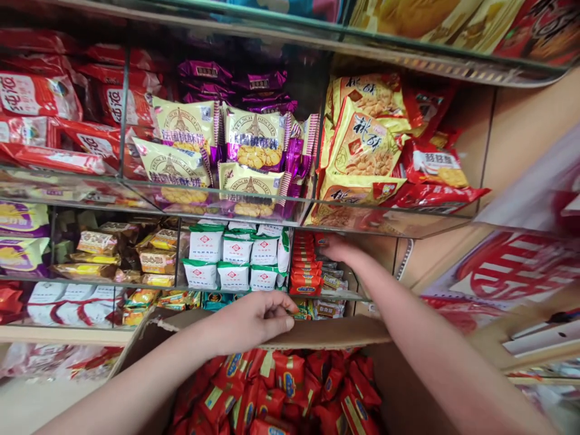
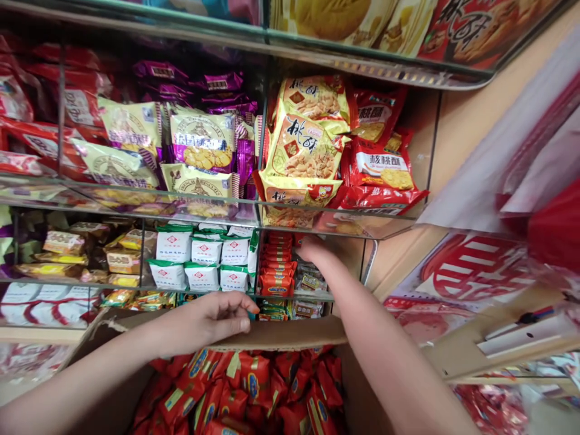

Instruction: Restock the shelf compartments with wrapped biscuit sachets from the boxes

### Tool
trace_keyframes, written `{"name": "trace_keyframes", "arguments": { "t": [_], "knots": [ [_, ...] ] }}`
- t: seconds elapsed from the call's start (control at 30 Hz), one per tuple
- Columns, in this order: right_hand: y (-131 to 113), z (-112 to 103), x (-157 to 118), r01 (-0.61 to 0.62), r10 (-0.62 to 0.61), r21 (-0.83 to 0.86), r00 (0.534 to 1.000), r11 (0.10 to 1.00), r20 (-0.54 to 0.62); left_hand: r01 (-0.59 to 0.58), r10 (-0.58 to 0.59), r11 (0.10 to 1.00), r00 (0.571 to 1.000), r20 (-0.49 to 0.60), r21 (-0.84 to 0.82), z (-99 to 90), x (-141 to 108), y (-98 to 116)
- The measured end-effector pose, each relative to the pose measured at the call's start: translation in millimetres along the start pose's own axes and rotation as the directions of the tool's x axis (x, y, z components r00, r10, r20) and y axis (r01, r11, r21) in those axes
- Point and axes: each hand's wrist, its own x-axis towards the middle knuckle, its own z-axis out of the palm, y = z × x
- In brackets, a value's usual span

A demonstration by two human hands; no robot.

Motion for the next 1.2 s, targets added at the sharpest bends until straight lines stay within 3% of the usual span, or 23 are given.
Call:
{"name": "trace_keyframes", "arguments": {
  "t": [0.07, 0.13, 0.17, 0.2, 0.27, 0.3, 0.37, 0.4, 0.47, 0.57, 0.7, 0.83, 0.9, 1.0, 1.1, 1.17, 1.2],
  "knots": [
    [-14.2, -17.5, -47.6, 0.122, -0.122, 0.005, 0.993, 0.993, -0.012, -0.025, 0.025, 1.000, 1.000, -0.004, 0.008, -1.4, -1.5, -0.4],
    [-26.1, -25.6, -108.4, 0.362, -0.354, 0.022, 0.920, 0.932, -0.168, -0.070, 0.070, 0.997, 0.997, -0.013, 0.024, -1.5, -2.7, -0.8],
    [-30.1, -24.2, -139.3, 0.448, -0.430, 0.080, 0.885, 0.890, -0.177, -0.093, 0.094, 0.995, 0.995, -0.019, 0.035, -1.2, -2.9, -1.2],
    [-32.4, -18.5, -167.7, 0.519, -0.504, 0.150, 0.854, 0.842, -0.128, -0.112, 0.113, 0.992, 0.993, -0.023, 0.050, -0.8, -3.0, -1.6],
    [-32.8, 5.1, -209.1, 0.564, -0.613, 0.277, 0.777, 0.778, 0.144, -0.130, 0.132, 0.989, 0.991, -0.024, 0.076, 0.3, -2.6, -2.4],
    [-31.5, 21.4, -219.9, 0.508, -0.579, 0.302, 0.784, 0.806, 0.226, -0.132, 0.135, 0.988, 0.991, -0.024, 0.082, 0.9, -2.5, -2.8],
    [-27.3, 56.3, -223.0, 0.344, -0.409, 0.286, 0.889, 0.894, 0.208, -0.138, 0.140, 0.987, 0.990, -0.015, 0.087, 2.4, -2.4, -3.2],
    [-24.7, 72.0, -218.1, 0.285, -0.341, 0.264, 0.919, 0.921, 0.199, -0.142, 0.144, 0.986, 0.990, -0.013, 0.090, 3.2, -2.6, -3.1],
    [-18.1, 95.1, -204.4, 0.231, -0.279, 0.223, 0.937, 0.947, 0.213, -0.151, 0.153, 0.983, 0.988, -0.017, 0.104, 5.0, -3.2, -2.7],
    [-8.3, 104.7, -193.7, 0.249, -0.305, 0.220, 0.911, 0.943, 0.276, -0.156, 0.162, 0.977, 0.986, -0.033, 0.143, 7.2, -3.8, -2.1],
    [-9.7, 78.2, -203.7, 0.260, -0.342, 0.335, 0.915, 0.906, 0.215, -0.202, 0.204, 0.977, 0.979, -0.027, 0.064, 6.9, -6.3, -0.4],
    [-26.8, 32.6, -215.9, 0.318, -0.407, 0.473, 0.908, 0.822, 0.097, -0.251, 0.271, 0.958, 0.952, 0.145, -0.141, 4.1, -13.2, 3.1],
    [-35.2, 17.2, -218.1, 0.319, -0.404, 0.525, 0.913, 0.789, 0.051, -0.247, 0.279, 0.952, 0.944, 0.176, -0.180, 3.8, -15.9, 4.2],
    [-43.8, 12.0, -217.9, 0.223, -0.329, 0.672, 0.944, 0.706, 0.033, -0.219, 0.242, 0.958, 0.964, 0.113, -0.188, 5.1, -16.5, 3.8],
    [-46.1, 13.1, -213.9, 0.050, -0.321, 0.871, 0.939, 0.488, 0.126, -0.176, 0.197, 0.954, 0.978, 0.066, -0.241, 5.3, -13.5, 2.4],
    [-41.7, 6.4, -206.4, 0.002, -0.324, 0.919, 0.936, 0.394, 0.137, -0.206, 0.206, 0.939, 0.978, -0.028, -0.276, 3.3, -10.1, 1.7],
    [-37.3, 0.3, -200.2, 0.011, -0.298, 0.920, 0.948, 0.391, 0.116, -0.221, 0.201, 0.931, 0.975, -0.096, -0.292, 1.6, -8.2, 1.4]
  ]
}}
